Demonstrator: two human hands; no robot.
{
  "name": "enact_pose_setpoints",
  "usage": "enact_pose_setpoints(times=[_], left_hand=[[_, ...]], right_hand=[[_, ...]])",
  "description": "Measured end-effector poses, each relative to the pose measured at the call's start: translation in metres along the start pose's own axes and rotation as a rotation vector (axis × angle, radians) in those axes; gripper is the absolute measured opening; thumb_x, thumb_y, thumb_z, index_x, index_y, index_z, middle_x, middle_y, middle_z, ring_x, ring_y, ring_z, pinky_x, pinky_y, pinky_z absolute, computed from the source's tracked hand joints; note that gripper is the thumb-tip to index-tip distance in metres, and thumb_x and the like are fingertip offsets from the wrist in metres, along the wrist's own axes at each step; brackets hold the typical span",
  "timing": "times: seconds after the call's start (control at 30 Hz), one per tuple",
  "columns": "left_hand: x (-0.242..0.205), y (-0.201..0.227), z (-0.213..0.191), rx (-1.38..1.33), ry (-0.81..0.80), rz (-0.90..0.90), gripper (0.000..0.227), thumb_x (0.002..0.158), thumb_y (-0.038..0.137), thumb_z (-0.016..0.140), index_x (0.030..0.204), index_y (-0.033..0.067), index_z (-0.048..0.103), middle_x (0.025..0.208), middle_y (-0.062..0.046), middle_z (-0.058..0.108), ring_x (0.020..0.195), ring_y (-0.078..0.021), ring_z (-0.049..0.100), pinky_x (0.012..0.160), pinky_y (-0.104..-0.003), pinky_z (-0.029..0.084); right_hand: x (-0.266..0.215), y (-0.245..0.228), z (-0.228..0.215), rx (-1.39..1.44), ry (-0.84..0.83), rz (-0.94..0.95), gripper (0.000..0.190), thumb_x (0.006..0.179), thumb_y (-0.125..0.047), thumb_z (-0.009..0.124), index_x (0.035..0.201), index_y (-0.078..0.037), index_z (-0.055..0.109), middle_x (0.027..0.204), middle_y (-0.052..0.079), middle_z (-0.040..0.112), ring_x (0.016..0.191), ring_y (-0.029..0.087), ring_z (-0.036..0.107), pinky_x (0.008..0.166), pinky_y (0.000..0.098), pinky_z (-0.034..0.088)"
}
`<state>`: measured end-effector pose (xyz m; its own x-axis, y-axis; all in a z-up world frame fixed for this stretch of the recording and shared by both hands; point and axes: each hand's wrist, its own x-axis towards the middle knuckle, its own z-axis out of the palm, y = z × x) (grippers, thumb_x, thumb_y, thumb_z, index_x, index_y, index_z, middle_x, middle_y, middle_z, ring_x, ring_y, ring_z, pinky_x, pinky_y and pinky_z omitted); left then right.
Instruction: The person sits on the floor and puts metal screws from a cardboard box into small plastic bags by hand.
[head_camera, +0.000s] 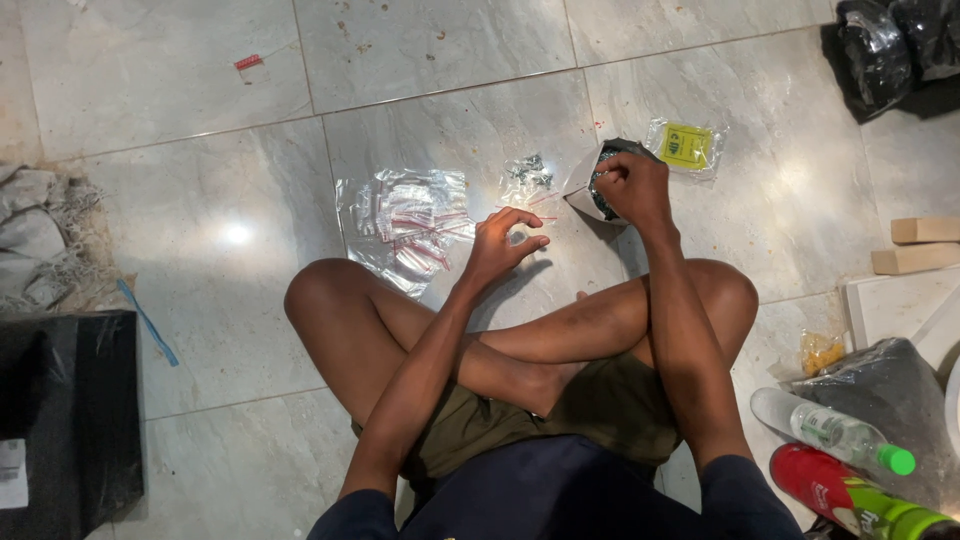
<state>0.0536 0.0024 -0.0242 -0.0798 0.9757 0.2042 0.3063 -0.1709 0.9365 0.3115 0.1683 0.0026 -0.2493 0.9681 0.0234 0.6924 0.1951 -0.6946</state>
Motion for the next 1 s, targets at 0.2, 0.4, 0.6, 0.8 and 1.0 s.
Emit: enact_pose_setpoints(times=[0.2, 0.4, 0.6, 0.8, 1.0], left_hand=[[-0.002, -0.005, 0.005, 0.042, -0.011, 0.031, 0.030, 0.089, 0.034, 0.099, 0.113, 0.0267, 0.081, 0.104, 0.000, 0.081, 0.110, -0.0321, 0.080, 0.101, -0.048, 0.058], [-0.008, -0.070, 0.030, 0.177, 0.001, 0.044, 0.037, 0.081, 0.034, 0.101, 0.106, 0.0255, 0.075, 0.099, -0.001, 0.076, 0.103, -0.0347, 0.078, 0.094, -0.049, 0.060], [-0.003, -0.004, 0.009, 0.070, -0.013, 0.027, 0.028, 0.087, 0.030, 0.096, 0.110, 0.0263, 0.079, 0.102, 0.001, 0.079, 0.105, -0.0334, 0.079, 0.096, -0.047, 0.059], [-0.002, -0.005, 0.008, 0.086, -0.027, 0.008, 0.027, 0.089, 0.033, 0.096, 0.110, 0.0265, 0.081, 0.103, 0.001, 0.080, 0.106, -0.0333, 0.080, 0.095, -0.045, 0.059], [0.000, -0.006, 0.007, 0.063, -0.038, 0.013, 0.026, 0.091, 0.032, 0.097, 0.110, 0.0249, 0.081, 0.103, -0.002, 0.081, 0.108, -0.0349, 0.080, 0.096, -0.047, 0.060]], right_hand=[[-0.045, -0.088, -0.010, 0.441, -0.281, -0.145, 0.034, 0.086, 0.002, 0.070, 0.113, -0.010, 0.086, 0.091, 0.010, 0.083, 0.079, 0.008, 0.060, 0.070, 0.0243, 0.052], [-0.064, -0.123, 0.005, 0.364, -0.449, -0.301, 0.018, 0.090, -0.003, 0.085, 0.108, -0.008, 0.086, 0.085, 0.013, 0.082, 0.059, 0.014, 0.062, 0.055, 0.0302, 0.051], [-0.049, -0.107, -0.009, 0.276, -0.254, -0.289, 0.018, 0.100, -0.008, 0.084, 0.116, -0.015, 0.087, 0.096, 0.011, 0.086, 0.065, 0.017, 0.065, 0.060, 0.0329, 0.051], [-0.012, -0.013, -0.025, -0.263, -0.092, -0.031, 0.021, 0.110, -0.026, 0.074, 0.127, -0.032, 0.085, 0.106, -0.002, 0.081, 0.095, 0.030, 0.077, 0.088, 0.0544, 0.063], [-0.007, -0.028, -0.008, -0.454, -0.308, 0.134, 0.035, 0.095, -0.033, 0.083, 0.129, -0.028, 0.085, 0.105, 0.000, 0.083, 0.102, 0.037, 0.081, 0.095, 0.0632, 0.062]])
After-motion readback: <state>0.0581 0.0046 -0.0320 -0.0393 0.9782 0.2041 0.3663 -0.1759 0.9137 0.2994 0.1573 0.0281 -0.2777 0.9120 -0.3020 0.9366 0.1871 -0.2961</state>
